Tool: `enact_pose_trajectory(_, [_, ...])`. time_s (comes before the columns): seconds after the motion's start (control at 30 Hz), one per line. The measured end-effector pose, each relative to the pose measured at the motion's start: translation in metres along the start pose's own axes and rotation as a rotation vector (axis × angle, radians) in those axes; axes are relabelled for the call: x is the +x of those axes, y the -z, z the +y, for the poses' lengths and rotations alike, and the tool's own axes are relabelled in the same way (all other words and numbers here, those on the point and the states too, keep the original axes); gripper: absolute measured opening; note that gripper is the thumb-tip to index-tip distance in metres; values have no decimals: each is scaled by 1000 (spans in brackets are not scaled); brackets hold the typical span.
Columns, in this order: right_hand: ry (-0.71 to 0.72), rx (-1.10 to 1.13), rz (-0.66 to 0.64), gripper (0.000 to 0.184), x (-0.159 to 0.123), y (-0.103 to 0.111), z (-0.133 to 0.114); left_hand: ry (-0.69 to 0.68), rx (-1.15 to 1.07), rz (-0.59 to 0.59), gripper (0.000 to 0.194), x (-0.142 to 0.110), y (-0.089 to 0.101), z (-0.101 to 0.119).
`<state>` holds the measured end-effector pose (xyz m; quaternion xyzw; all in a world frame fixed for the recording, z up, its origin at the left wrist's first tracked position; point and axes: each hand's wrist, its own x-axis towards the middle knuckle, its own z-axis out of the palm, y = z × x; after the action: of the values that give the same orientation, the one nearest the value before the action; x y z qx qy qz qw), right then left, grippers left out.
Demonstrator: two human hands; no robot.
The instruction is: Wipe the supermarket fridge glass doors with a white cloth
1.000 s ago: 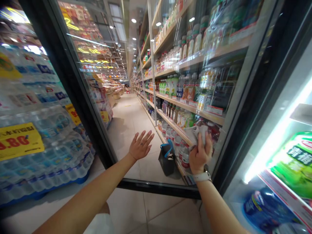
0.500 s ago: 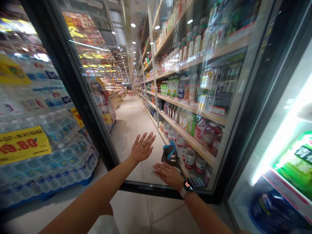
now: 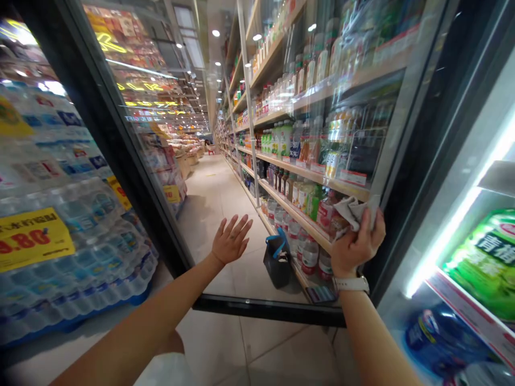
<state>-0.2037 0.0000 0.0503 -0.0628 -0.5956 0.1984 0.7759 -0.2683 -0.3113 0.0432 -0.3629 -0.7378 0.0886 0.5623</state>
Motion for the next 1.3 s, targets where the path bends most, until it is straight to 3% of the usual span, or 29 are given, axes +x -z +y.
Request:
enact_pose_trajectory(0.1, [9, 20, -84, 51, -12, -2, -11, -5, 8, 31, 56, 2, 2, 1])
enact_pose_trajectory(0.2, [115, 96, -225, 53, -35, -3, -33, -6, 15, 40, 55, 3, 3, 1])
enact_pose_trajectory(0.33, [355, 226, -516, 54, -78, 3, -53, 1, 18, 1, 57, 2, 4, 2])
enact_pose_trajectory(0.47, [657, 364, -793, 44, -128, 16, -58, 1, 29, 15, 56, 2, 4, 3])
enact_pose_trajectory(0.63, [873, 515, -928, 35, -161, 22, -59, 3, 37, -9, 57, 0, 4, 3])
enact_pose_trajectory(0.77, [861, 449, -896, 37, -138, 15, -58, 0, 30, -18, 60, -1, 3, 2])
enact_pose_trajectory(0.9, [710, 272, -769, 42, -92, 9, -52, -7, 33, 18, 57, 1, 3, 1])
enact_pose_trajectory(1.07, [373, 111, -436, 44, -41, 3, -28, -8, 31, 13, 56, 2, 4, 1])
enact_pose_trajectory(1.2, [88, 21, -61, 54, -9, -1, -5, -2, 30, 11, 57, 1, 5, 1])
enact_pose_trajectory(1.3, [35, 33, 16, 57, -2, -2, -5, -4, 19, 30, 57, 2, 6, 2])
